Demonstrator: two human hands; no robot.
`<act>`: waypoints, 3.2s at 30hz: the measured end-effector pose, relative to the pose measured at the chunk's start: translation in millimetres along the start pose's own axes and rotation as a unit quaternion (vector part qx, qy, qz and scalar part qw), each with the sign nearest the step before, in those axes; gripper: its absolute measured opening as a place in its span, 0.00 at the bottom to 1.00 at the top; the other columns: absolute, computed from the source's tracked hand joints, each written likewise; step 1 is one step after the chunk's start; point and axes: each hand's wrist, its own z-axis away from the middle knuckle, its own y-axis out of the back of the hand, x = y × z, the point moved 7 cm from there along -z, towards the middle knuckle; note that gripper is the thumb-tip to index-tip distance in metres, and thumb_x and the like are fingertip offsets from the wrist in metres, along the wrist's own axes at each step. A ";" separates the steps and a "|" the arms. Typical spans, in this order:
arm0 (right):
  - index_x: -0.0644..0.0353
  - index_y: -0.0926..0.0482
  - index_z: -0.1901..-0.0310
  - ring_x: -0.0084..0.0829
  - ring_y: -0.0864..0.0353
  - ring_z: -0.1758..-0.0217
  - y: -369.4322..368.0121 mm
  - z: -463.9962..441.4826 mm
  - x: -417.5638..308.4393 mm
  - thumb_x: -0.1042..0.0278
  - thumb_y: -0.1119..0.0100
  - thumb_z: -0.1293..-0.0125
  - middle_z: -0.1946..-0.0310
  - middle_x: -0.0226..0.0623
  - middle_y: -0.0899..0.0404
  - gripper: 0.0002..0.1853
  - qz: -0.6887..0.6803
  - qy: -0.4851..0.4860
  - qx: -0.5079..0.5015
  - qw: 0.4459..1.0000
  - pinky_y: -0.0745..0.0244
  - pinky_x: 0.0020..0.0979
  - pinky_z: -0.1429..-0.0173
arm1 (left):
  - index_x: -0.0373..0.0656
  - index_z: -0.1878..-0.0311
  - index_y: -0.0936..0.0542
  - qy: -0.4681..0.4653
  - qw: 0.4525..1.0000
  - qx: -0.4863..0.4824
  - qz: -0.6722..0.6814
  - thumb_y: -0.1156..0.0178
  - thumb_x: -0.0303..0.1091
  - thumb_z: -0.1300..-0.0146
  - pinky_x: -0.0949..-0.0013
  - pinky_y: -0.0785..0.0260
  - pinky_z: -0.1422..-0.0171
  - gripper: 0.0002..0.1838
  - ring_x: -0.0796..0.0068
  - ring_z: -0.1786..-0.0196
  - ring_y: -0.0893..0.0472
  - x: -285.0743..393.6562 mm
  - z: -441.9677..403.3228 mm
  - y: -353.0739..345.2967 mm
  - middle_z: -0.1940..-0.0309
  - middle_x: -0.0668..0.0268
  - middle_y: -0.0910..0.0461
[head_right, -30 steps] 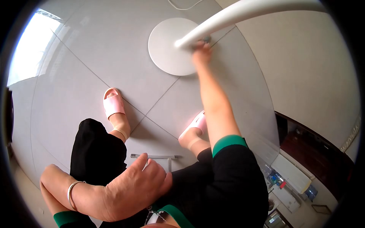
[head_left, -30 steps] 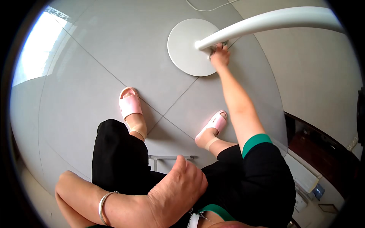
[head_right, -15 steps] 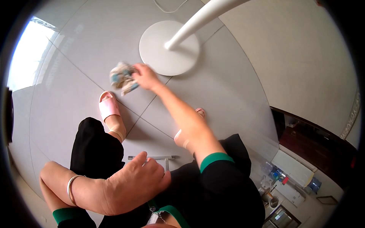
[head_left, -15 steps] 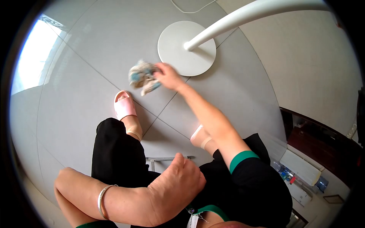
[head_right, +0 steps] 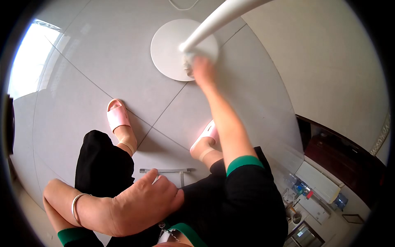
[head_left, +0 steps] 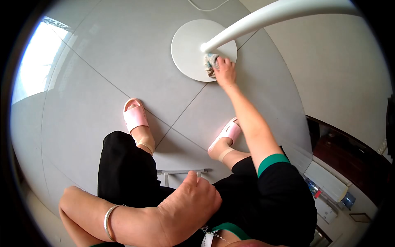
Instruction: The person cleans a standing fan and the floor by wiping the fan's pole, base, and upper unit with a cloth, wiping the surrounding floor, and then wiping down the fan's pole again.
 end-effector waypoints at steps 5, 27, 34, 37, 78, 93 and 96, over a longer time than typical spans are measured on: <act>0.54 0.23 0.54 0.49 0.21 0.54 31.3 -34.8 11.4 0.57 0.30 0.47 0.60 0.46 0.22 0.20 -0.043 -0.135 0.014 0.990 0.23 0.47 0.53 | 0.44 0.48 0.23 0.004 1.000 -0.023 0.011 0.44 0.36 0.42 0.67 0.37 0.49 0.18 0.73 0.59 0.23 -0.1 -0.4 -1.7 0.67 0.72 0.23; 0.55 0.26 0.51 0.44 0.20 0.50 -5.1 -27.1 26.4 0.51 0.31 0.47 0.56 0.42 0.21 0.26 -0.163 -0.132 -0.071 0.975 0.24 0.43 0.50 | 0.38 0.51 0.25 0.002 0.999 -0.020 0.050 0.43 0.34 0.42 0.64 0.34 0.46 0.17 0.69 0.56 0.24 -3.4 8.7 -5.6 0.64 0.67 0.23; 0.53 0.31 0.45 0.46 0.23 0.47 1.8 13.2 -46.7 0.59 0.37 0.40 0.47 0.42 0.26 0.23 -0.121 -0.251 -0.025 0.960 0.27 0.48 0.45 | 0.38 0.51 0.25 -0.013 0.999 0.033 0.017 0.44 0.35 0.43 0.64 0.35 0.47 0.17 0.69 0.57 0.24 -0.7 8.4 1.1 0.66 0.68 0.24; 0.54 0.29 0.42 0.48 0.25 0.43 -48.0 63.3 -177.6 0.58 0.35 0.42 0.46 0.44 0.25 0.26 -0.345 0.017 -0.240 0.908 0.29 0.43 0.41 | 0.40 0.51 0.25 -0.022 0.999 0.006 0.028 0.44 0.35 0.43 0.65 0.35 0.48 0.17 0.70 0.57 0.25 1.2 1.7 3.1 0.66 0.69 0.25; 0.51 0.35 0.41 0.53 0.25 0.49 -20.5 10.6 72.0 0.57 0.38 0.39 0.50 0.51 0.32 0.26 0.011 -0.229 0.116 0.967 0.28 0.49 0.47 | 0.43 0.54 0.22 0.069 0.991 0.052 0.099 0.48 0.37 0.40 0.63 0.38 0.46 0.14 0.70 0.52 0.26 -34.9 13.2 6.7 0.59 0.67 0.23; 0.56 0.31 0.44 0.50 0.29 0.44 43.9 -152.2 -95.8 0.65 0.38 0.43 0.46 0.49 0.31 0.24 -0.122 -0.088 0.115 0.982 0.33 0.44 0.39 | 0.44 0.53 0.21 0.093 0.988 0.044 0.111 0.47 0.38 0.39 0.63 0.38 0.46 0.14 0.70 0.50 0.25 -41.8 21.9 2.9 0.57 0.67 0.21; 0.51 0.30 0.44 0.49 0.32 0.41 2.9 -173.2 -69.5 0.59 0.36 0.43 0.44 0.47 0.32 0.25 -0.091 -0.164 0.046 0.981 0.38 0.47 0.36 | 0.44 0.53 0.21 0.095 0.988 0.043 0.115 0.48 0.38 0.40 0.63 0.38 0.46 0.15 0.69 0.50 0.25 -43.7 22.7 5.6 0.57 0.66 0.21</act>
